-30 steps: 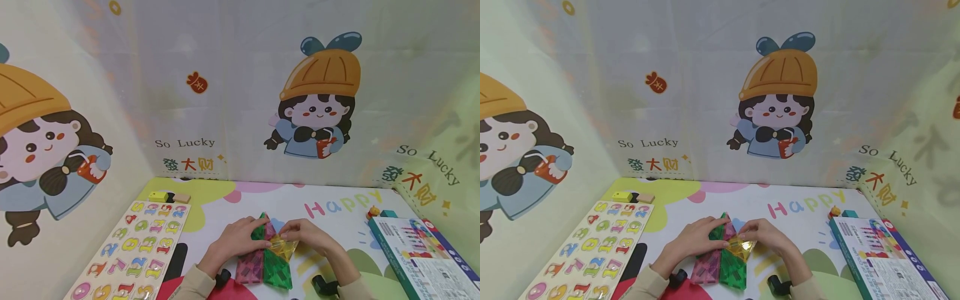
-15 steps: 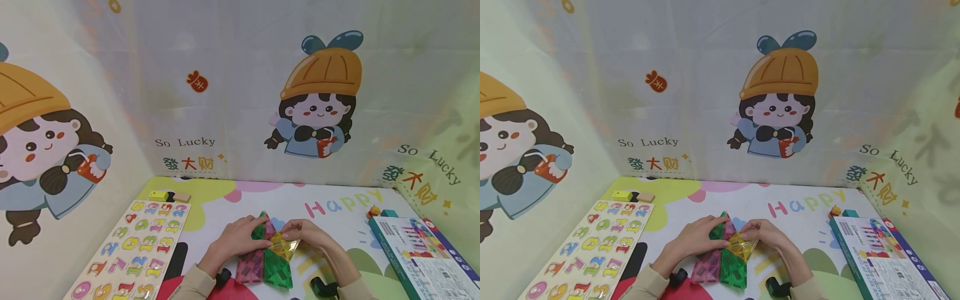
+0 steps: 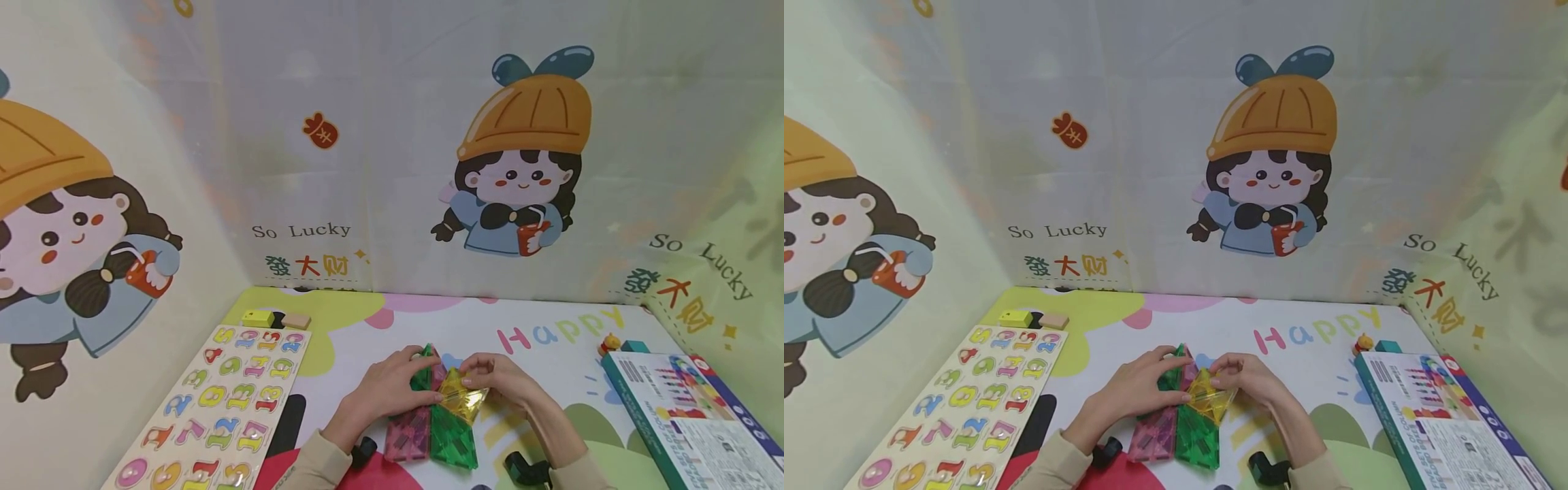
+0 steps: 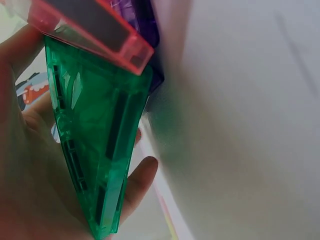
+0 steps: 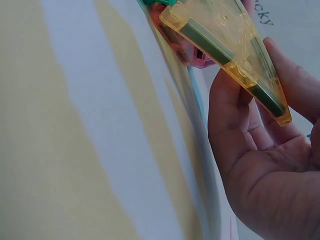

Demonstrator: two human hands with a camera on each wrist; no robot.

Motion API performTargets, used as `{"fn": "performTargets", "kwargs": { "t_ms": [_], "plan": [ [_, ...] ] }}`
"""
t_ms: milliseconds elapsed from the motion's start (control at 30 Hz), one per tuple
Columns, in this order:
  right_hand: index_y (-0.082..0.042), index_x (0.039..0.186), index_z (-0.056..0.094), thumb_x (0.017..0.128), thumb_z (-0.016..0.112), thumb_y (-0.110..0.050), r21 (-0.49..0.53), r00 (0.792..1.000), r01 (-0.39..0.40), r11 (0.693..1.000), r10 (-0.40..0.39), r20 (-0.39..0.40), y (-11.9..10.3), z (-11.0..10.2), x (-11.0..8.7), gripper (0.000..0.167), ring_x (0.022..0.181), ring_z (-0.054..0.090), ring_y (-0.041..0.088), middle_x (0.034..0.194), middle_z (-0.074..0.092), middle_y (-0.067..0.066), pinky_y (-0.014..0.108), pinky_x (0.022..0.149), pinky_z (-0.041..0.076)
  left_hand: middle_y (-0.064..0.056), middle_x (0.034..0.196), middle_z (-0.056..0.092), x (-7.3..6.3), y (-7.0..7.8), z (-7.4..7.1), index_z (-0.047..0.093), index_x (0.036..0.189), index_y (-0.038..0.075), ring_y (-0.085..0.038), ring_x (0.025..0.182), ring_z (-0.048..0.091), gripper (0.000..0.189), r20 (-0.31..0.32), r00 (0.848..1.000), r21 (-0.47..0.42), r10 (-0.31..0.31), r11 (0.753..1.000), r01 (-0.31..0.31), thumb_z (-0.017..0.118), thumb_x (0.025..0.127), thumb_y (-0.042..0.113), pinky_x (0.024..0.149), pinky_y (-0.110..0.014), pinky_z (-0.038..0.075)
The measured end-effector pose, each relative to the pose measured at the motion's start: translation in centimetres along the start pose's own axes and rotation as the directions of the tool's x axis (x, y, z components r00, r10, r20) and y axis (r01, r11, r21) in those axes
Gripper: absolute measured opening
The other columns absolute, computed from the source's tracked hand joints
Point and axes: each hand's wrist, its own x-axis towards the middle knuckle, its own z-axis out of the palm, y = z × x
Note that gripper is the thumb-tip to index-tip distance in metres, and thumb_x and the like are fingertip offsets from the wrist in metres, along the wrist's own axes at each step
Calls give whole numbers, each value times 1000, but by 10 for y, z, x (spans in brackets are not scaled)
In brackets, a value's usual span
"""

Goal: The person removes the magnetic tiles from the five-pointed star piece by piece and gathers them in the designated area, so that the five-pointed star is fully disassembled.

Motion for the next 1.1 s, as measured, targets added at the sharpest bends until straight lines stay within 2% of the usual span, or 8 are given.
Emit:
{"fn": "performTargets", "kwargs": {
  "t_ms": [100, 300, 433, 600, 800, 933, 1033, 1100],
  "plan": [
    [1, 110, 60, 92, 68, -11, 18, 1000, -2, 1000, 2, -10, 0, -2, -1, 23, 70, 61, 8, 80, 66, -4, 22, 59, 46, 3, 158, 38, 0, 1, 0, 52, 138, 48, -22, 139, 45, 61, -8, 1000, -14, 15, 1000, -15, 58, 84, 74, 90, -57, 51],
    [-1, 109, 60, 93, 67, -11, 70, 1000, -11, 997, 11, -14, 1, -8, -2, 19, 76, 63, 11, 84, 66, -2, 27, 69, 55, 3, 162, 31, 0, 3, -1, 68, 118, 47, -20, 148, 33, 38, -41, 996, -76, 83, 993, -86, 64, 85, 66, 98, -55, 48],
    [-6, 108, 59, 94, 65, -10, 121, 1000, -14, 993, 16, -14, 1, -13, -5, 16, 72, 62, 7, 83, 65, -4, 23, 67, 54, 3, 160, 35, -1, 4, 0, 72, 109, 46, -21, 149, 31, 27, -51, 991, -109, 123, 986, -128, 66, 87, 60, 104, -55, 46],
    [-8, 108, 60, 95, 63, -9, 166, 1000, -7, 986, 8, -6, 1, -17, -8, 14, 71, 64, 6, 86, 64, -5, 23, 67, 55, 4, 157, 42, -1, 6, 0, 77, 97, 41, -24, 151, 28, 12, -50, 983, -143, 179, 972, -184, 69, 90, 47, 114, -51, 37],
    [-9, 108, 59, 96, 62, -10, 193, 1000, -4, 981, 6, -12, 6, -24, -9, 12, 74, 67, 9, 91, 62, -3, 25, 71, 58, 3, 146, 53, -1, 9, -1, 80, 94, 33, -25, 151, 29, 12, -52, 974, -127, 221, 966, -226, 69, 92, 40, 119, -47, 31],
    [-9, 111, 58, 98, 60, -10, 216, 998, 0, 976, 13, -61, 7, -30, -11, 13, 77, 69, 10, 91, 63, -2, 27, 75, 59, 3, 137, 61, -1, 11, -2, 80, 93, 29, -28, 149, 32, 13, -54, 966, -122, 254, 958, -259, 69, 93, 35, 120, -48, 29],
    [-7, 115, 57, 98, 59, -10, 253, 988, 13, 967, 26, -149, 6, -33, -12, 17, 79, 70, 12, 89, 65, -1, 30, 80, 59, 5, 129, 66, -1, 12, -3, 80, 93, 27, -29, 148, 34, 13, -57, 960, -117, 273, 953, -278, 69, 93, 33, 121, -47, 27],
    [-5, 119, 57, 98, 59, -10, 270, 975, 27, 963, 34, -219, 5, -36, -13, 22, 82, 71, 13, 89, 66, -2, 31, 82, 59, 7, 127, 67, -2, 13, -2, 80, 93, 27, -28, 148, 34, 13, -58, 960, -115, 275, 953, -280, 68, 94, 33, 121, -47, 27]
  ]
}}
